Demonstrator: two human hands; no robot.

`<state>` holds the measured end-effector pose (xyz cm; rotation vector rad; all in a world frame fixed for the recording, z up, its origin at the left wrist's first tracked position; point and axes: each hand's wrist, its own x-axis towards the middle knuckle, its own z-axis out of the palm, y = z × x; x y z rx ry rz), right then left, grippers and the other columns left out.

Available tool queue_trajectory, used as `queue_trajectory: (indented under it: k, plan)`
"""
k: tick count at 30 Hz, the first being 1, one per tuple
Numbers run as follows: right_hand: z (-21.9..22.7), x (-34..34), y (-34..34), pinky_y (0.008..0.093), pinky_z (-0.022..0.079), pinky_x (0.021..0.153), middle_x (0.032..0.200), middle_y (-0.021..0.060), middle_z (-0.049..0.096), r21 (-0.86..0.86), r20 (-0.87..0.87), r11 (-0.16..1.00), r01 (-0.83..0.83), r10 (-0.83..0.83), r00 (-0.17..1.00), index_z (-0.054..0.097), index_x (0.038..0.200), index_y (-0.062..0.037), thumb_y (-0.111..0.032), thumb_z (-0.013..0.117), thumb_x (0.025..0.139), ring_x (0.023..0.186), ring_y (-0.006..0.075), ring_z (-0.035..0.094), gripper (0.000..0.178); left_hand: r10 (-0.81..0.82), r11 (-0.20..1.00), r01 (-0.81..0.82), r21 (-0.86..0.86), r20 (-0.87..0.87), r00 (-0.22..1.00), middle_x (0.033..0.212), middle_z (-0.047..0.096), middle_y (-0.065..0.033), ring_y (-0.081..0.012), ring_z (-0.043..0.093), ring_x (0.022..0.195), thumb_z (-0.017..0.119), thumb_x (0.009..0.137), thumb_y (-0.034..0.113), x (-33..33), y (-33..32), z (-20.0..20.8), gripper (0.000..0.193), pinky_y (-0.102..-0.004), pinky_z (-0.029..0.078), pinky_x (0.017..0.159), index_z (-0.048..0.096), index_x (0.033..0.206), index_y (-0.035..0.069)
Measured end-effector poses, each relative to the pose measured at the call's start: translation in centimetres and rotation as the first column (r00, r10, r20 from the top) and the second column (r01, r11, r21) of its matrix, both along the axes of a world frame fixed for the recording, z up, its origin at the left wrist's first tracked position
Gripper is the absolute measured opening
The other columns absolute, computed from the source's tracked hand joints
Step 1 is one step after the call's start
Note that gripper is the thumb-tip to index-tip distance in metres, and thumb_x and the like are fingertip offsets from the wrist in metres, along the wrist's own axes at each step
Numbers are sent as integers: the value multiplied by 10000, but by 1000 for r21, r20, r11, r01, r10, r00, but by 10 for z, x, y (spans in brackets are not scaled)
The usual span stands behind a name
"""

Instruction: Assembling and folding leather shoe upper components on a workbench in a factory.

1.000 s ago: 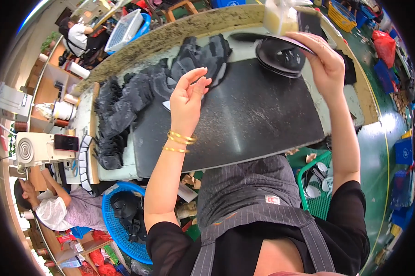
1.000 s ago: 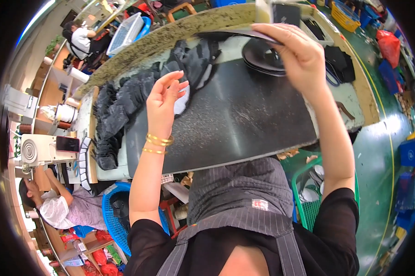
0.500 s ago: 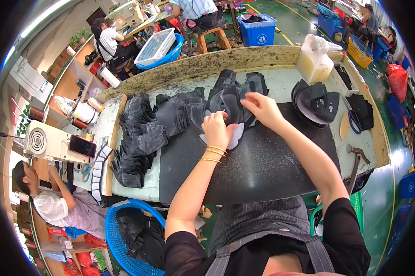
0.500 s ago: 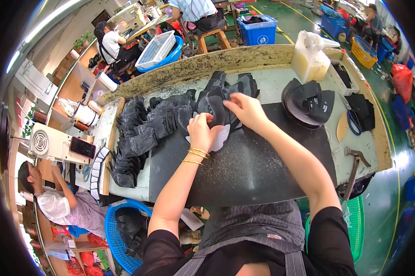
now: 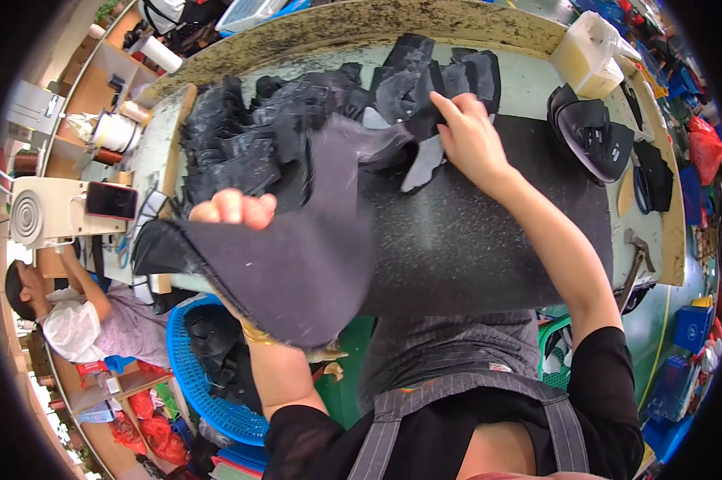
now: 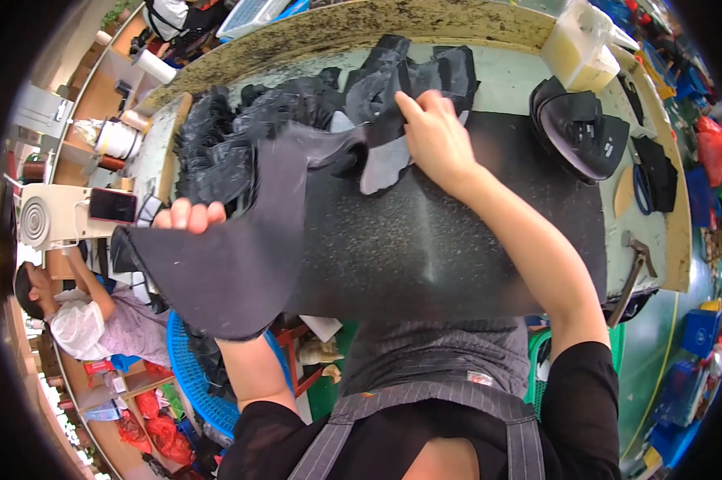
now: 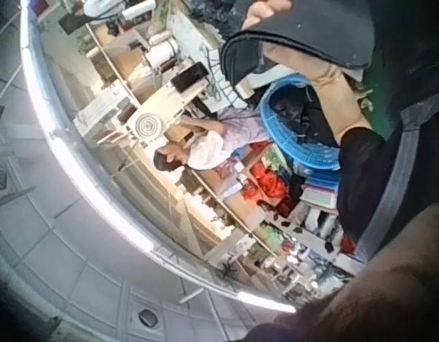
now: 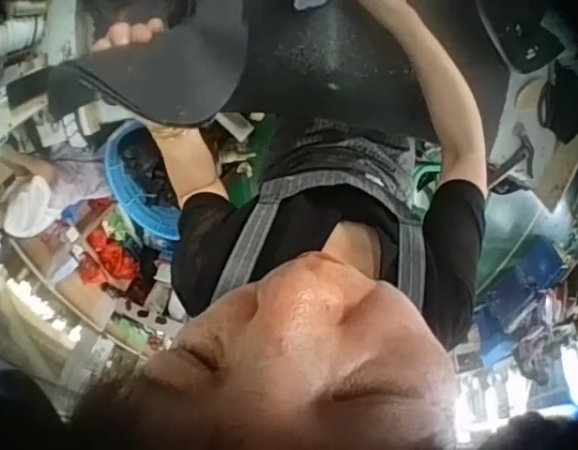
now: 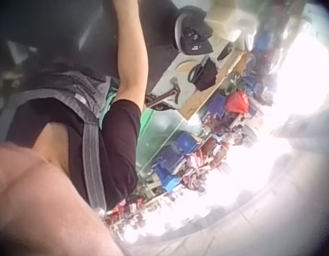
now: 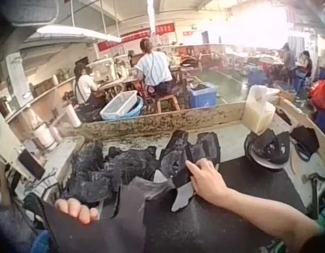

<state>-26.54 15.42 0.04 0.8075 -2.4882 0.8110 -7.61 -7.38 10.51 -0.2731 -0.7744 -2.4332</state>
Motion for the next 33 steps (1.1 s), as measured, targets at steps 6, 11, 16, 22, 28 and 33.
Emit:
queue_trajectory:
  k: [6,11,16,22,28,33]
  plan:
    - [72,73,-8,391,493,912,1077,141,629,-281,-43,863,-419,425,904,670,1153,-36,-161,715,902,1048,299,593,284,25,951,62,-303,275,961,1054,684,-51,-176,646,906,596,998,71,18,3,-29,89,-384,516,907,610,1086,74]
    - [94,123,-18,314,510,878,1048,118,671,-587,294,690,-424,669,683,646,1198,8,-168,623,997,998,188,653,268,-144,963,200,-183,280,949,1101,714,-70,-141,679,984,601,1003,67,1,44,-46,177,-274,541,876,648,1167,20]
    - [96,152,-3,296,523,867,1084,92,662,-822,518,569,-19,760,392,576,1275,26,-235,630,1010,967,144,633,375,-163,969,212,-129,312,936,1024,709,-74,-133,681,870,629,999,91,3,69,-66,173,-257,556,768,633,1151,9]
    - [96,147,23,299,498,907,1141,78,634,-856,511,506,107,798,319,581,1291,0,-402,585,1022,1012,144,613,484,-122,972,194,-136,414,902,973,696,-34,-98,646,825,662,967,45,13,80,-57,122,-223,519,771,645,1085,19]
    - [101,112,31,234,490,843,1176,41,675,-803,571,594,-47,790,223,617,1302,-18,-278,573,1040,1030,77,613,372,33,663,340,-667,480,876,875,660,8,-52,581,796,696,920,-5,23,85,-66,103,-202,465,747,630,998,4]
    - [98,114,37,211,465,760,942,-28,621,-710,603,685,-162,711,362,667,1167,-14,-216,597,1035,869,37,550,252,68,536,347,-769,450,891,889,666,4,-77,597,807,706,925,39,12,79,-73,120,-221,475,751,634,1017,12]
